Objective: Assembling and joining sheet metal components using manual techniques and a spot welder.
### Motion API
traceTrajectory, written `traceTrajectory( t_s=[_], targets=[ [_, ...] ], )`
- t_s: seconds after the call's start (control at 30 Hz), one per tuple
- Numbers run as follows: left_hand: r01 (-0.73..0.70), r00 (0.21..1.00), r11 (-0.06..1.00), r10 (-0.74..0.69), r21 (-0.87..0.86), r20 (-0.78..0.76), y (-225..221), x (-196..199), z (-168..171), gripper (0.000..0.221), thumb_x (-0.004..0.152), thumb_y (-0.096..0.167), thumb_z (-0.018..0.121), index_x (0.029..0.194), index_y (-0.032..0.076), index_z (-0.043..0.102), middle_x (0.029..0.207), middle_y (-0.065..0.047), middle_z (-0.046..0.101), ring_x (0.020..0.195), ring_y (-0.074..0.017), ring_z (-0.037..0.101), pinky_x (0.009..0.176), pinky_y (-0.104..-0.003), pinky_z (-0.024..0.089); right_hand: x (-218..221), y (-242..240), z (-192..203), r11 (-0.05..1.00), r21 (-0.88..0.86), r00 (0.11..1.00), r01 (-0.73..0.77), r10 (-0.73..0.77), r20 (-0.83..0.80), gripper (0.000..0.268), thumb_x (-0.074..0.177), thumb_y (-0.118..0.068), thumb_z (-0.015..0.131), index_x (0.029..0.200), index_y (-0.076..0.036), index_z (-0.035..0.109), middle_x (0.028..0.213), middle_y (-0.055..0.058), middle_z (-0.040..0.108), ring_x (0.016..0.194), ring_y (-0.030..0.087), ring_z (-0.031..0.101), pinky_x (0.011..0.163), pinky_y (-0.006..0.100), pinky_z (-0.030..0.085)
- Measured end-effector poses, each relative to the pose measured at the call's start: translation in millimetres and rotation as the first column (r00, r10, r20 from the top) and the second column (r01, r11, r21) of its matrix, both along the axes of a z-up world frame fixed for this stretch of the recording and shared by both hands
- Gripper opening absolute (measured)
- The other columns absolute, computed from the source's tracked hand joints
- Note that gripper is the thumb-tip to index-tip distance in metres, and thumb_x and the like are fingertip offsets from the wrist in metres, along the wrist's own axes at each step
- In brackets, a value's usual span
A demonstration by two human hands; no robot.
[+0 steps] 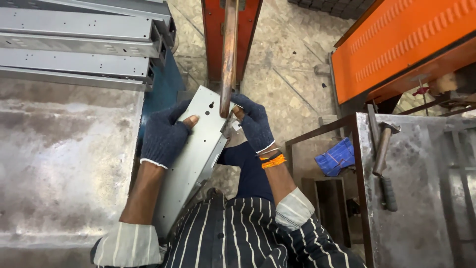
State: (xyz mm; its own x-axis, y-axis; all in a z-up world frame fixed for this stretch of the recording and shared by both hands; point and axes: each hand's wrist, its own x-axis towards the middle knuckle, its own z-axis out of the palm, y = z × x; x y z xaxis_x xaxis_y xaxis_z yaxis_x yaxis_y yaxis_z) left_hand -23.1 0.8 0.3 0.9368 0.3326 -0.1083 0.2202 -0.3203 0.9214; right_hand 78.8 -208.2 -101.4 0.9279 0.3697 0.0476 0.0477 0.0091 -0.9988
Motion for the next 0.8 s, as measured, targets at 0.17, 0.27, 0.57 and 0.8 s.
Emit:
traceTrajectory(
  t_s=[0.17,0.27,0.57,0.8],
  targets=[
    [0.03,0.997,0.999,-0.033,0.042,0.075,2,0,-6,0.042,0.087,0.018,0.075,0.128,0.009,0.072,0.086,-0.006,0.078,0.069,-0.0072,0.063,0.066,-0.029,0.054,-4,0,4,0.996,0.075,0.979,-0.038,0.022,0.202,0.027,0.104,-0.014,0.063,0.126,0.002,0.069,0.123,0.007,0.072,0.118,0.014,0.063,0.106,0.032,0.049],
    [0.022,0.998,0.999,-0.024,0.032,0.059,1,1,-2,0.042,0.087,0.019,0.075,0.127,0.009,0.072,0.086,-0.007,0.079,0.069,-0.0077,0.063,0.067,-0.03,0.054,-5,1,6,0.998,0.058,0.979,-0.022,0.009,0.204,0.026,0.104,-0.014,0.063,0.125,0.001,0.07,0.122,0.007,0.073,0.118,0.014,0.064,0.106,0.032,0.049],
    [0.071,0.986,0.989,-0.09,0.133,0.143,6,0,-11,0.043,0.088,0.021,0.078,0.128,0.006,0.071,0.094,-0.01,0.079,0.078,-0.0082,0.07,0.072,-0.03,0.056,-8,7,-3,0.994,0.076,0.994,0.078,-0.084,0.068,0.03,0.101,-0.016,0.068,0.127,-0.001,0.072,0.111,0.001,0.072,0.098,0.009,0.06,0.087,0.028,0.051],
    [0.038,0.999,0.996,-0.038,0.076,0.008,1,1,0,0.046,0.085,0.022,0.077,0.129,0.01,0.072,0.081,-0.009,0.078,0.065,-0.0099,0.064,0.064,-0.032,0.055,-15,2,12,0.995,-0.031,0.991,0.096,-0.098,-0.092,0.033,0.102,-0.017,0.068,0.131,-0.002,0.074,0.097,0.005,0.067,0.084,0.014,0.055,0.075,0.032,0.047]
  ],
)
